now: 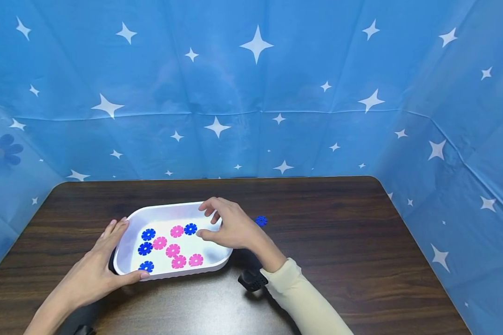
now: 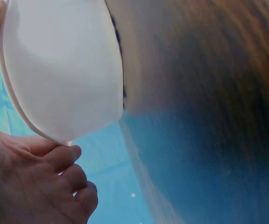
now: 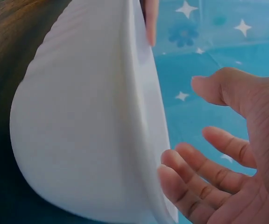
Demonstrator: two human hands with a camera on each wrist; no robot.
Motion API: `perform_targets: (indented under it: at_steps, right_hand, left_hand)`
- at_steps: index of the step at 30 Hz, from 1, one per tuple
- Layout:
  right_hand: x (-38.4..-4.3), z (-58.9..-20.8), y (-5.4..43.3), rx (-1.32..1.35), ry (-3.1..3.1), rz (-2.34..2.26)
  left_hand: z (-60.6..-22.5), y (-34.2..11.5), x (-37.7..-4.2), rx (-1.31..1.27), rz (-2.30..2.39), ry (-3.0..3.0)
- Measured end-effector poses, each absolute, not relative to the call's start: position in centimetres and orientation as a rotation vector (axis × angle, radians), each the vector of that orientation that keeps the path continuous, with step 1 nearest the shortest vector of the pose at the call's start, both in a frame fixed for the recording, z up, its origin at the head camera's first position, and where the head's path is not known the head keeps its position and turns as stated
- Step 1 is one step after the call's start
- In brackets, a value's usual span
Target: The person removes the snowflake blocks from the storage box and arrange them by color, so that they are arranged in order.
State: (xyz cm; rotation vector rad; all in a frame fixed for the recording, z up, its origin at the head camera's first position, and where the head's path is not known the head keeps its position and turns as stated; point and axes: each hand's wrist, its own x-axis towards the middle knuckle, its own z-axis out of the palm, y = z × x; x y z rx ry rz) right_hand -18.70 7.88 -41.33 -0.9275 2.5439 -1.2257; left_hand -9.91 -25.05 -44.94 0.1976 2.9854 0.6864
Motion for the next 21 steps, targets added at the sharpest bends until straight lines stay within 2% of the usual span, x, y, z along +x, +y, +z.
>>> perform_targets:
  at_steps: [21]
  right_hand:
    - [-19.7, -44.2, 2.6, -0.851, 2.594, -0.958]
  left_hand:
    - [-44.8, -25.0, -9.9, 0.201, 0.666, 2.981]
